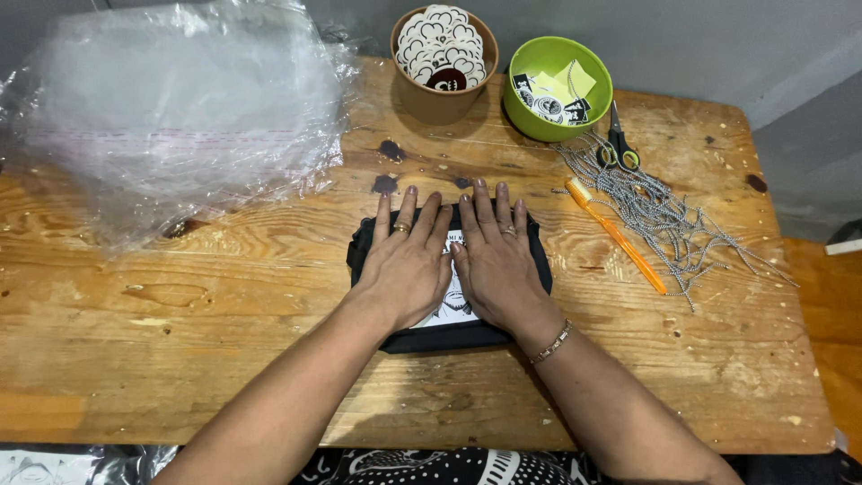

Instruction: The person wipes a black pouch with a brush, then attaches a metal chain to a decorative tag and fastens it to the pouch. The person finishes by brushing the pouch again.

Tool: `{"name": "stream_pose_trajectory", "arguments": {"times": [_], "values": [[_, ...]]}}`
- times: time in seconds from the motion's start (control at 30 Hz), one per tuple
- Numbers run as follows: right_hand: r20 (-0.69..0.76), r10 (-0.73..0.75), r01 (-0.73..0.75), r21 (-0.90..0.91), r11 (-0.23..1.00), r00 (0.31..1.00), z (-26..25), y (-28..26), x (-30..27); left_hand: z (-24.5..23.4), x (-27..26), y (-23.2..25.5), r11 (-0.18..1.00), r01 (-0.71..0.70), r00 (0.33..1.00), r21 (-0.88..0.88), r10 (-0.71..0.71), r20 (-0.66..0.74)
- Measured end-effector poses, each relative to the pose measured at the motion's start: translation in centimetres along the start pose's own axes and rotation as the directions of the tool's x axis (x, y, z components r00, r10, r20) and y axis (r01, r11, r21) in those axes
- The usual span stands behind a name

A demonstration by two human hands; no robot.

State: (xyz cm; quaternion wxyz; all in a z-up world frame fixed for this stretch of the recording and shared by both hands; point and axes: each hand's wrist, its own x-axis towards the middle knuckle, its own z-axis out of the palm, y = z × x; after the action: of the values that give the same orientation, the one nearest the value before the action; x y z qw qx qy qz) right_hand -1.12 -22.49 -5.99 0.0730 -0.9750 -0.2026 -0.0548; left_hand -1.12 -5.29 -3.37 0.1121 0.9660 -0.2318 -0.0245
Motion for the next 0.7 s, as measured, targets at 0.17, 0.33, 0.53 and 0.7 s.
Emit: {"name": "stream_pose_trajectory", "arguments": {"times": [0.17,0.33,0.53,0.7], "values": [[0.01,0.02,-0.02,-0.002,1.0,1.0,0.7,0.5,0.4,-0.1,0.4,-0.1,1.0,-0.001,1.0,0.008,0.001,0.005],[0.006,0.036,-0.036,0.013,0.999,0.999,0.9,0.9,1.5,-0.2,1.2,-0.5,1.0,-0.003,1.0,-0.005,0.003,-0.01],[0.001,0.043,-0.043,0.07,0.997,0.999,0.1,1.3,1.9,0.0,1.4,-0.8,1.0,-0.011,1.0,-0.001,0.011,-0.009],[-0.322,-0.062,0.153,0.263,0.953,0.945,-0.1,4.7,4.4,-0.9,2.3,-1.0,0.996,-0.032,0.999,-0.079,0.034,0.025]]}}
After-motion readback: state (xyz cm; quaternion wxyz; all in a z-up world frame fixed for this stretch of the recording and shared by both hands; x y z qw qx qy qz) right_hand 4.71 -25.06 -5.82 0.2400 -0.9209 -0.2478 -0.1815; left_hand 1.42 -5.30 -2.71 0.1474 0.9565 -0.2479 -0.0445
